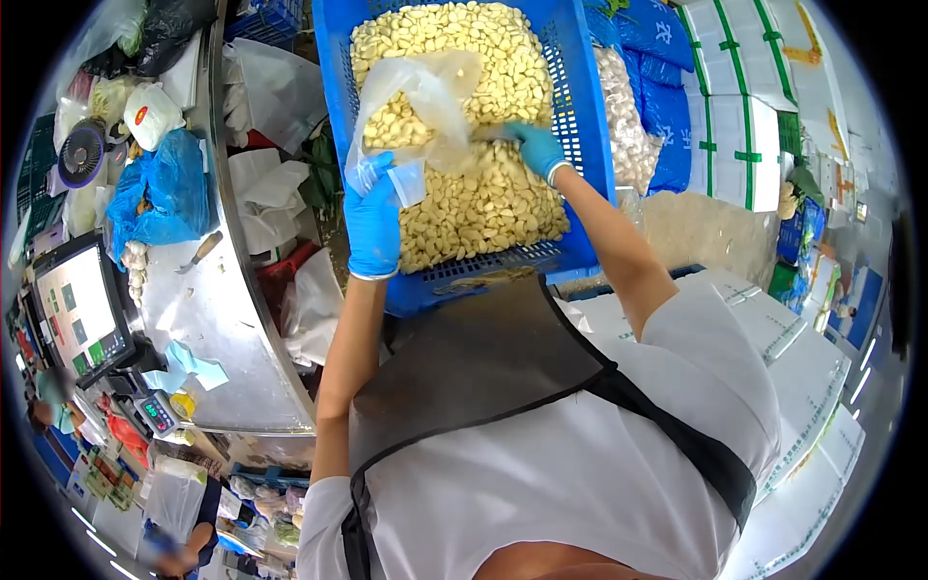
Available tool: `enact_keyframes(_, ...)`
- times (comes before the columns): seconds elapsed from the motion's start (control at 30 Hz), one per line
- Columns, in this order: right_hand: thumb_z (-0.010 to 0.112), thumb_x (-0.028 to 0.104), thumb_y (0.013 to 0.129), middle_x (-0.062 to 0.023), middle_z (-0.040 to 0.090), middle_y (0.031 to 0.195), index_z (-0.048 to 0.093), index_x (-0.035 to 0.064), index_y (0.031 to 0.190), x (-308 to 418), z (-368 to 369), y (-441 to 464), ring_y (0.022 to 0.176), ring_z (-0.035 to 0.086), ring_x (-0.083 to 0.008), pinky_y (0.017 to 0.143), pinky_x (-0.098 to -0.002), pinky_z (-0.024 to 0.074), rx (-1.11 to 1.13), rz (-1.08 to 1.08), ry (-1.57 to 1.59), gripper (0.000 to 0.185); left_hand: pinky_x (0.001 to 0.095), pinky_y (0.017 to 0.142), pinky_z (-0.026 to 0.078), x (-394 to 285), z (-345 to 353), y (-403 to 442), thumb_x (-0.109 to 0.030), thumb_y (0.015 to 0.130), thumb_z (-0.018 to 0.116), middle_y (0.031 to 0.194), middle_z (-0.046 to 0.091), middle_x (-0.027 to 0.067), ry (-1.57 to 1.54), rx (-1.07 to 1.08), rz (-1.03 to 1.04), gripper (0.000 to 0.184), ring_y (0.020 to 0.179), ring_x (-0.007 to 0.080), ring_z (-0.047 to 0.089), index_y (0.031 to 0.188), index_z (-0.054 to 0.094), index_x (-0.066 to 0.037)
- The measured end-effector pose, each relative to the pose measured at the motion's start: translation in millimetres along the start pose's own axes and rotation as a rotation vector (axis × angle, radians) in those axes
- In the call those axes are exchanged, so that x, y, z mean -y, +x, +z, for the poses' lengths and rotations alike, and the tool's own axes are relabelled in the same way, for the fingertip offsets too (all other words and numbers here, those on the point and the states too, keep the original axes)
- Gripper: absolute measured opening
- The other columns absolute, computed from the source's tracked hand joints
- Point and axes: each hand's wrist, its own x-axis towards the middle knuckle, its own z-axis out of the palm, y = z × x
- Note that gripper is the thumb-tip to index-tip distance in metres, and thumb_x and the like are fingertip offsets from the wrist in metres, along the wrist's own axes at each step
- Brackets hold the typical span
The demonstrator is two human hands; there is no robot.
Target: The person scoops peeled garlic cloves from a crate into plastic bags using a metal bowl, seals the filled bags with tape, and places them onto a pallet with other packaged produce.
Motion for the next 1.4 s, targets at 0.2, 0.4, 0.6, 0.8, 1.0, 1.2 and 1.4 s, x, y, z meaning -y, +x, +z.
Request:
enact_keyframes(0.2, 0.053, 0.018, 0.085, -0.0218, 0.066, 0.095, 0.064, -0.0003, 0.104, -63, 103, 24, 0.079, 0.062, -0.0314, 0.072, -0.0404, 0.0488, 0.696, -0.292, -0.127, 0.029, 0.0236, 0.064, 0.047, 7, -9, 3, -0.021, 0.099, 0.053, 0.073, 0.05, -0.0038, 0.446, 0.022, 0.223, 0.025, 0.064, 0.0056, 0.048, 0.118, 0.059, -0.006)
enact_keyframes(0.4, 0.047, 0.023, 0.095, -0.0138, 0.063, 0.118, 0.049, 0.0031, 0.131, 2, 22, 5, 0.097, 0.061, -0.0179, 0.089, -0.0327, 0.0484, 0.872, 0.086, 0.757, 0.041, 0.0207, 0.055, 0.04, 5, -12, -10, -0.024, 0.101, 0.049, 0.06, 0.045, -0.0046, 0.603, 0.083, 0.217, 0.029, 0.053, 0.0046, 0.042, 0.121, 0.06, -0.007)
enact_keyframes(0.6, 0.051, 0.013, 0.083, -0.0176, 0.064, 0.107, 0.052, 0.0032, 0.126, 95, -44, 36, 0.089, 0.062, -0.0239, 0.081, -0.0328, 0.0492, -0.232, -0.118, 0.607, 0.044, 0.0232, 0.063, 0.044, -23, 52, -15, -0.027, 0.1, 0.048, 0.081, 0.054, -0.0011, 0.613, 0.173, 0.131, 0.034, 0.069, 0.0066, 0.048, 0.125, 0.059, -0.006)
enact_keyframes(0.8, 0.045, -0.016, 0.072, -0.0122, 0.056, 0.125, 0.05, 0.0109, 0.132, 122, -71, 9, 0.11, 0.058, -0.0304, 0.09, -0.035, 0.0507, -0.822, -0.66, 0.035, 0.065, 0.0285, 0.076, 0.052, -49, 56, 15, -0.032, 0.102, 0.044, 0.109, 0.055, 0.002, 0.264, 0.152, 0.056, 0.035, 0.089, 0.012, 0.055, 0.124, 0.06, -0.008)
enact_keyframes(1.0, 0.049, -0.005, 0.08, -0.0168, 0.062, 0.111, 0.055, 0.0071, 0.123, 31, -6, -33, 0.103, 0.059, -0.0361, 0.085, -0.0422, 0.048, -0.627, -0.056, 0.271, 0.044, 0.0309, 0.066, 0.056, -37, 13, 20, -0.028, 0.099, 0.051, 0.11, 0.057, 0.0023, 0.159, 0.093, -0.02, 0.033, 0.089, 0.014, 0.058, 0.126, 0.057, -0.01)
enact_keyframes(1.2, 0.05, 0.008, 0.086, -0.0196, 0.064, 0.088, 0.058, -0.0035, 0.116, 42, 62, -17, 0.077, 0.062, -0.0283, 0.071, -0.0365, 0.0504, 0.5, 0.283, 0.552, 0.034, 0.0269, 0.074, 0.05, -43, 26, -2, -0.012, 0.092, 0.061, 0.104, 0.062, 0.0027, 0.307, 0.128, -0.026, 0.051, 0.089, 0.0114, 0.059, 0.139, 0.044, -0.009)
enact_keyframes(1.4, 0.038, 0.027, 0.097, -0.009, 0.065, 0.091, 0.055, 0.0033, 0.123, 18, 59, -7, 0.072, 0.058, -0.0153, 0.062, -0.031, 0.0502, 0.77, 0.266, 0.566, 0.039, 0.0275, 0.086, 0.046, -48, 20, -9, -0.008, 0.092, 0.056, 0.097, 0.067, 0.0064, 0.349, 0.117, -0.034, 0.054, 0.091, 0.0131, 0.061, 0.143, 0.038, -0.005)
